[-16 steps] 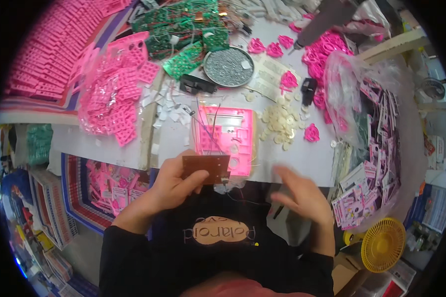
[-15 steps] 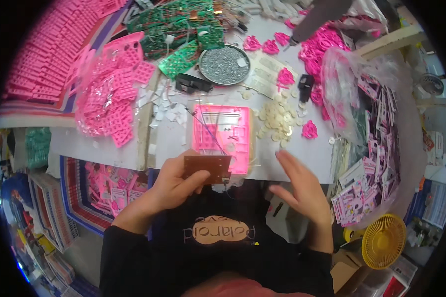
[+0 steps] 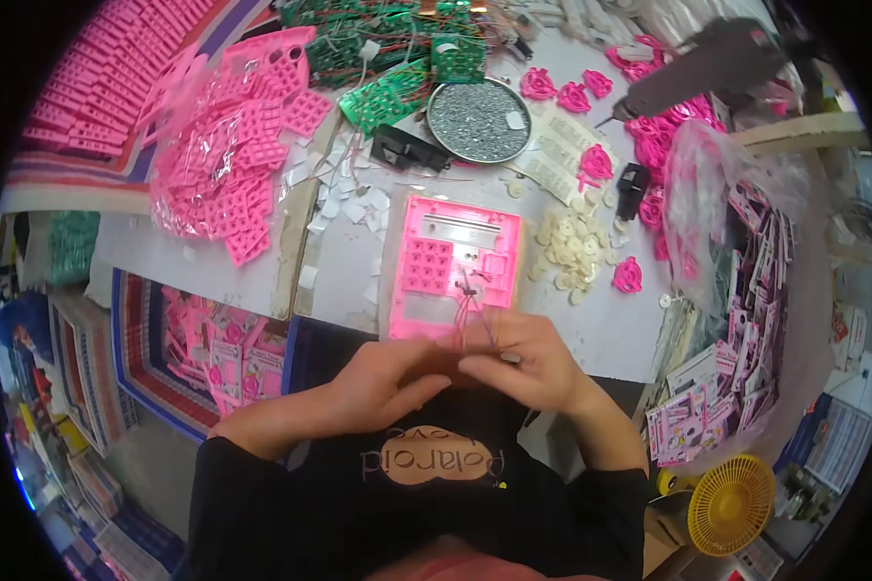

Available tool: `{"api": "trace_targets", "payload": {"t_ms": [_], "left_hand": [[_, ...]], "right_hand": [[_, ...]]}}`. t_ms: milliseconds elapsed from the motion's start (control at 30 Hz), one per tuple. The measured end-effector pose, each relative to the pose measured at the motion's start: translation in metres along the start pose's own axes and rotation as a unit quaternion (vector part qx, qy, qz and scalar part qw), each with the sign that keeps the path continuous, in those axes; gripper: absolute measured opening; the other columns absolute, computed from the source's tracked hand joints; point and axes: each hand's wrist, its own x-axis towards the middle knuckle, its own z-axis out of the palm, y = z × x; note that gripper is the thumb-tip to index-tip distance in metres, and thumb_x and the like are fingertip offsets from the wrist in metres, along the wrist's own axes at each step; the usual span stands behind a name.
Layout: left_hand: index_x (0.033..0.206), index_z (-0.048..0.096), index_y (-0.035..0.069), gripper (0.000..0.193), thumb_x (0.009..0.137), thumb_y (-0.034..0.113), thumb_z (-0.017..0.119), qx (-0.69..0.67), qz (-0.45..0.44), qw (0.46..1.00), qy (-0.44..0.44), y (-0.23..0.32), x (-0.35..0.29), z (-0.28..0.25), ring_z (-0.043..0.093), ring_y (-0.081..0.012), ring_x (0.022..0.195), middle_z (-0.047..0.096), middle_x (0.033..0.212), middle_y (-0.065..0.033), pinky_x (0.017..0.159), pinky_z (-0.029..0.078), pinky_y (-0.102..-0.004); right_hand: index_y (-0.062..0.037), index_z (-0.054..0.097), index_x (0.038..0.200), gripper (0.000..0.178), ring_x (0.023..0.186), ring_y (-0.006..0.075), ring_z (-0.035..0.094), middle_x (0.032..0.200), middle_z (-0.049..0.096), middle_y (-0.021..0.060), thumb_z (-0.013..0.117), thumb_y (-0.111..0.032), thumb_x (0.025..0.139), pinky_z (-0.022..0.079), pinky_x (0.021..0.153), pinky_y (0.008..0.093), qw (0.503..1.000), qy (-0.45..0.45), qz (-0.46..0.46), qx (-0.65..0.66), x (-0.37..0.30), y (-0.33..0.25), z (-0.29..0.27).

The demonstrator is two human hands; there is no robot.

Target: Assembling a toy cash register by installing a circuit board and various components using a glue gun.

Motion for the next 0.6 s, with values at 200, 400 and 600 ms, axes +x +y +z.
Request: {"api": "trace_targets", "payload": {"t_ms": [200,400,600], "left_hand": [[0.156,0.017,0.006,0.066,0.101,0.008,0.053,-0.358,-0.088,0.929,0.007,-0.049,-0.016,-0.005,0.063,-0.0254,0.112,0.047,0.138,-0.0184,0.093,0.052,-0.0371],[0.157,0.018,0.004,0.075,0.096,0.008,0.061,-0.235,-0.027,0.970,0.060,-0.046,-0.030,-0.004,0.059,-0.0264,0.120,0.054,0.134,-0.0170,0.102,0.047,-0.0386],[0.133,0.054,0.000,0.057,0.080,0.005,0.076,0.266,0.053,0.954,0.125,-0.033,-0.033,-0.034,0.062,-0.0312,0.109,0.063,0.116,-0.0172,0.092,0.050,-0.0367]], "right_hand": [[0.0023,0.069,0.112,0.025,0.066,0.0191,0.064,0.094,0.069,0.0156,0.065,-0.011,0.091,0.048,0.059,0.0303,0.991,0.075,0.107,0.020,0.048,0.034,-0.004],[0.0023,0.066,0.111,0.026,0.081,0.0359,0.067,0.098,0.069,0.0208,0.066,-0.013,0.090,0.053,0.073,0.0402,0.986,0.059,0.105,-0.111,0.078,0.048,-0.002],[-0.0019,0.066,0.114,0.029,0.092,0.0373,0.065,0.099,0.068,0.0187,0.068,-0.012,0.087,0.052,0.082,0.0442,0.961,0.115,0.036,-0.248,0.082,0.052,0.009]]}}
